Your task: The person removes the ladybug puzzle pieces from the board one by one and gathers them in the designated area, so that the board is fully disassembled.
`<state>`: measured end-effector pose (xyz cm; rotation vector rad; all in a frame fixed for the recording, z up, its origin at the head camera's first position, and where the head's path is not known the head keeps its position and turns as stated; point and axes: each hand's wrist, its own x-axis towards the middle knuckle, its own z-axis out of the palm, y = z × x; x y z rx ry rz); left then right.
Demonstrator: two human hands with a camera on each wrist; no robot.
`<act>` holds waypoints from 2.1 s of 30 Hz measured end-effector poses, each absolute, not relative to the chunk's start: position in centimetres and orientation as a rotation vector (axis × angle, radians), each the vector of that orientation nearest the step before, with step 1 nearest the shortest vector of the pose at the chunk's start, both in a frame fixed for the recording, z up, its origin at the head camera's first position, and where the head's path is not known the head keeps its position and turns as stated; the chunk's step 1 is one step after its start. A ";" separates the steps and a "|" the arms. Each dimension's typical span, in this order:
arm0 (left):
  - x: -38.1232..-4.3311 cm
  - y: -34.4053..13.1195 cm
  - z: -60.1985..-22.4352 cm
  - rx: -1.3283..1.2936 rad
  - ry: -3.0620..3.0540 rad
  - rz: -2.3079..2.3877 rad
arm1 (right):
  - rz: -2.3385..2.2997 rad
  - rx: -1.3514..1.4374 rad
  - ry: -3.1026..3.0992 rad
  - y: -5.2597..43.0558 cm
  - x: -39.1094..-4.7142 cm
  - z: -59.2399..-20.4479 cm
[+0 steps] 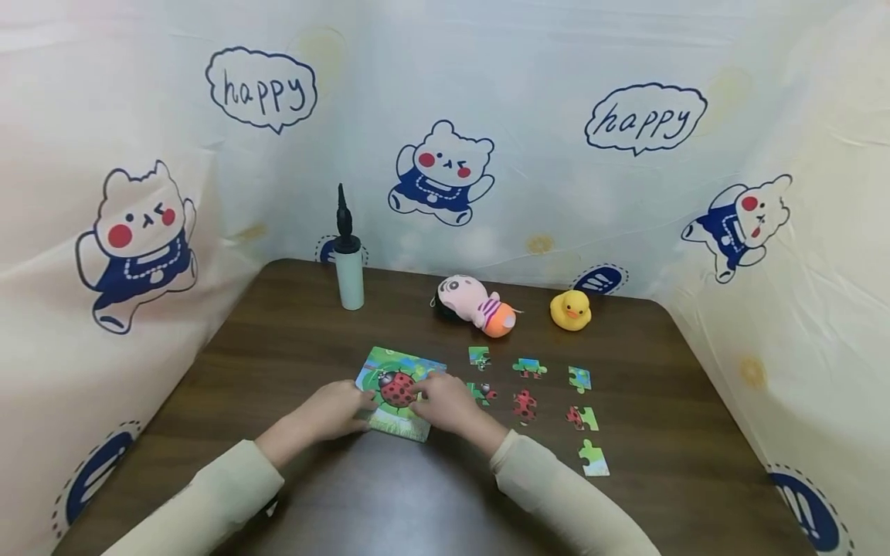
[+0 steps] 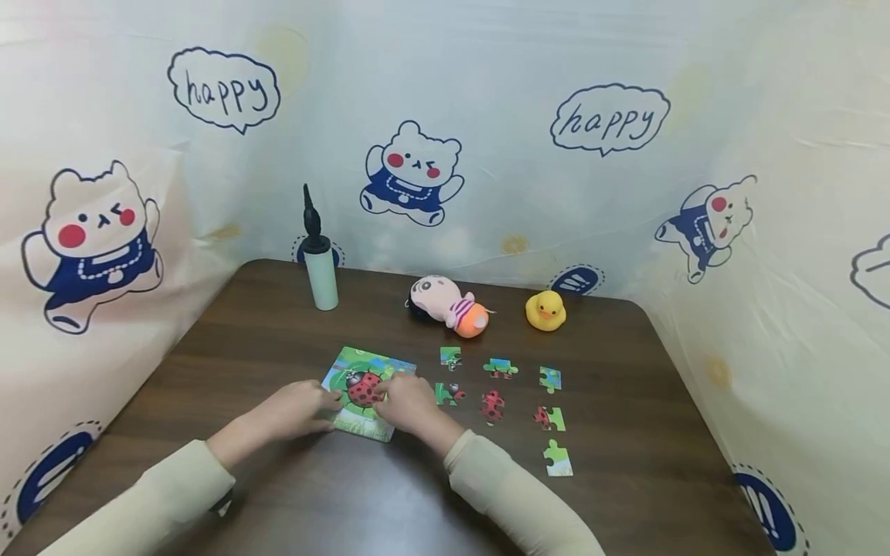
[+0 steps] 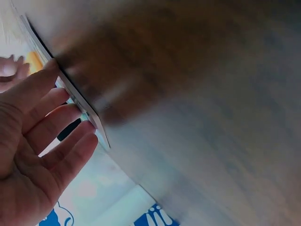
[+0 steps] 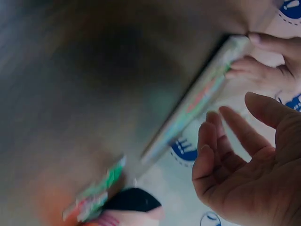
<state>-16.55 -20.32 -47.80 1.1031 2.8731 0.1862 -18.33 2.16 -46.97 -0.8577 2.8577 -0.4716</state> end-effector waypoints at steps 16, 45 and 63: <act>-16.6 -20.6 -48.0 1.117 2.887 0.248 | 0.025 -0.817 2.899 -1.0 -16.2 -48.2; -16.7 -19.9 -47.5 1.058 2.868 0.259 | -0.341 -0.608 2.963 -1.0 -17.5 -47.5; -16.7 -19.9 -47.7 0.996 2.863 0.296 | -1.110 -0.517 2.713 5.7 -17.1 -41.4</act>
